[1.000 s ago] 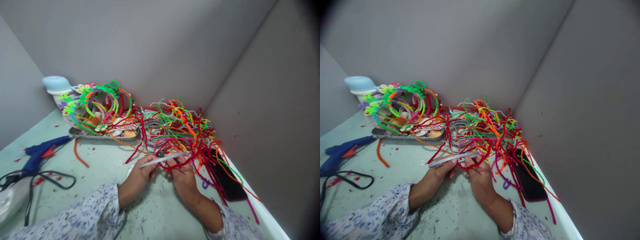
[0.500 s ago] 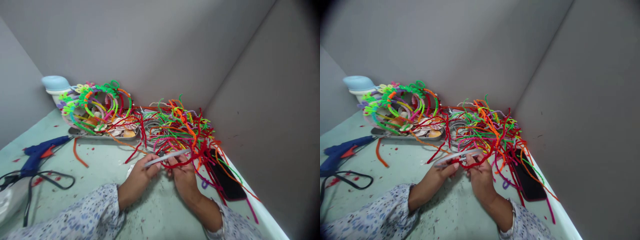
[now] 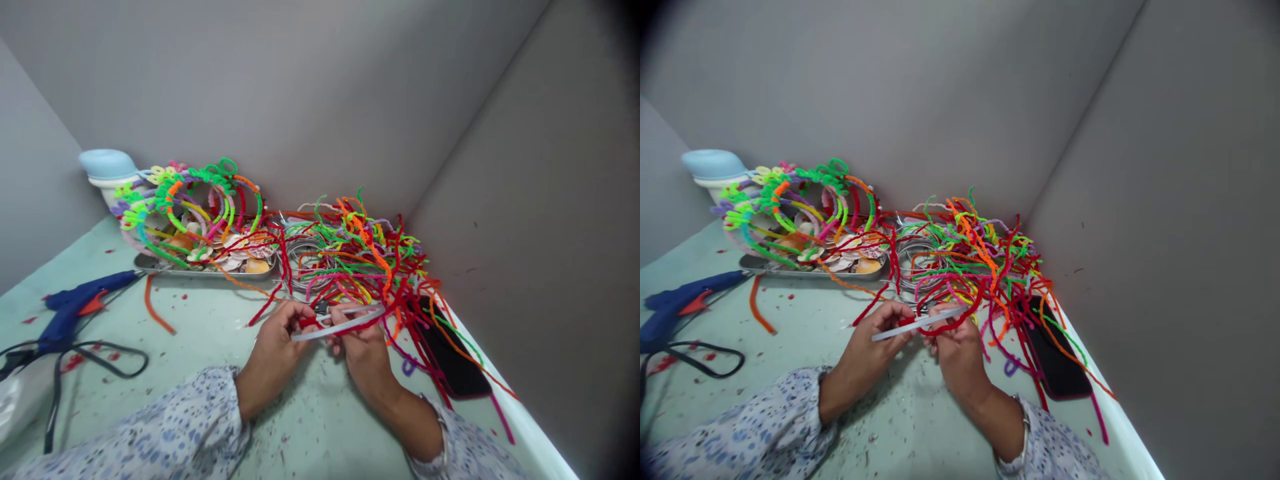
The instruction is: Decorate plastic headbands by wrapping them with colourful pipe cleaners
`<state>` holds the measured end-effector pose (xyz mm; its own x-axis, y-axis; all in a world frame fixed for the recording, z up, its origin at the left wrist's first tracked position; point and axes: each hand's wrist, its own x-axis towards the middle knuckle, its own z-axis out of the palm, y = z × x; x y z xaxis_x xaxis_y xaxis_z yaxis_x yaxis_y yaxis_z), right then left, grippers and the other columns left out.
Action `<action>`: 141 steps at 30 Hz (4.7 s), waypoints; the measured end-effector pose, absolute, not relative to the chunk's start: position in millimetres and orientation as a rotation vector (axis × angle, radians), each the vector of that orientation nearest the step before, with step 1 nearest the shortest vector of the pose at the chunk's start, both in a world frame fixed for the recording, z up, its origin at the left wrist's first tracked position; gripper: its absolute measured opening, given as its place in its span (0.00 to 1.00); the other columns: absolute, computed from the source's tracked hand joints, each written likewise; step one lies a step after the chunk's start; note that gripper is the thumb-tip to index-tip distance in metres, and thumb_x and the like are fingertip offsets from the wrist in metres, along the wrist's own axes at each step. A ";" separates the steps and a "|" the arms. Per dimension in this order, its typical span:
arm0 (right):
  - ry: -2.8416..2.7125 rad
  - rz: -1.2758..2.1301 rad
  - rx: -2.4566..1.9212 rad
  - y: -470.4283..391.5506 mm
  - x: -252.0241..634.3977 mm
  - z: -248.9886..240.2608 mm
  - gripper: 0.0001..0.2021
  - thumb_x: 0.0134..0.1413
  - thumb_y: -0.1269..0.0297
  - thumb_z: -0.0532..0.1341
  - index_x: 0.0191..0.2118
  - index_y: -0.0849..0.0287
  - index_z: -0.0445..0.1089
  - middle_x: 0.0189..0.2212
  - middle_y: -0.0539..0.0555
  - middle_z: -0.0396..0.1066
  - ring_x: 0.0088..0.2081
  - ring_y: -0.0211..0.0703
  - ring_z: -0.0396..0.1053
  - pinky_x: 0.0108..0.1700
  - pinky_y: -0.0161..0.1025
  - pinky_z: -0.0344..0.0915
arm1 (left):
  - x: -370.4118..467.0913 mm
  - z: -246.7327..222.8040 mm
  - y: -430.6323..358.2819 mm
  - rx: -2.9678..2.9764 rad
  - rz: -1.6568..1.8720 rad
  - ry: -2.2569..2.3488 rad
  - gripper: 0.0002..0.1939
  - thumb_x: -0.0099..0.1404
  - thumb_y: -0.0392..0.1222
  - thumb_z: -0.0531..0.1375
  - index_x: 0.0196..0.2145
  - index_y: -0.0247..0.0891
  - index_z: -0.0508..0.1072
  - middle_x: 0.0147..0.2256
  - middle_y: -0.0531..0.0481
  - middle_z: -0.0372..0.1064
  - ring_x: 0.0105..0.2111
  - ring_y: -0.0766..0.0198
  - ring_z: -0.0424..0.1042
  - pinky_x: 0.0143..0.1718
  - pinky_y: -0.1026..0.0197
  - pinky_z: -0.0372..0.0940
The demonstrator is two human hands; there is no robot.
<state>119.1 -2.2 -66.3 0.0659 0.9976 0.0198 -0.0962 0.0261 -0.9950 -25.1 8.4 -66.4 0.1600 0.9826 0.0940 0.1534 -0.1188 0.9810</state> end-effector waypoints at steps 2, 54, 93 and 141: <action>-1.104 1.181 -1.151 -1.8 119.2 -67.7 0.10 0.55 0.58 0.59 0.34 0.60 0.65 0.17 0.46 0.65 0.17 0.32 0.60 0.18 0.29 0.58 | -24.9 -66.5 8.1 1.456 1.089 1.157 0.07 0.57 0.38 0.61 0.34 0.38 0.68 0.32 0.51 0.67 0.32 0.64 0.66 0.32 0.65 0.61; -1.208 1.184 -1.303 -5.1 118.3 -76.1 0.18 0.56 0.53 0.57 0.22 0.60 0.65 0.17 0.48 0.63 0.19 0.35 0.60 0.22 0.32 0.58 | -23.2 -57.1 7.0 1.228 1.049 1.185 0.08 0.59 0.43 0.59 0.25 0.38 0.67 0.21 0.54 0.65 0.22 0.66 0.62 0.25 0.63 0.55; -0.918 1.402 -1.014 6.7 119.2 -63.5 0.17 0.54 0.52 0.60 0.36 0.64 0.71 0.23 0.51 0.69 0.19 0.33 0.64 0.17 0.28 0.58 | -21.9 -46.7 10.2 1.188 1.034 1.058 0.08 0.58 0.40 0.59 0.36 0.35 0.70 0.25 0.54 0.66 0.20 0.70 0.60 0.23 0.66 0.57; -1.016 1.428 -1.024 5.7 118.7 -63.6 0.21 0.58 0.48 0.54 0.35 0.65 0.68 0.19 0.50 0.69 0.15 0.31 0.63 0.16 0.26 0.53 | -24.8 -51.8 7.2 1.182 1.156 1.116 0.07 0.60 0.43 0.58 0.29 0.37 0.68 0.21 0.57 0.58 0.21 0.70 0.56 0.23 0.67 0.52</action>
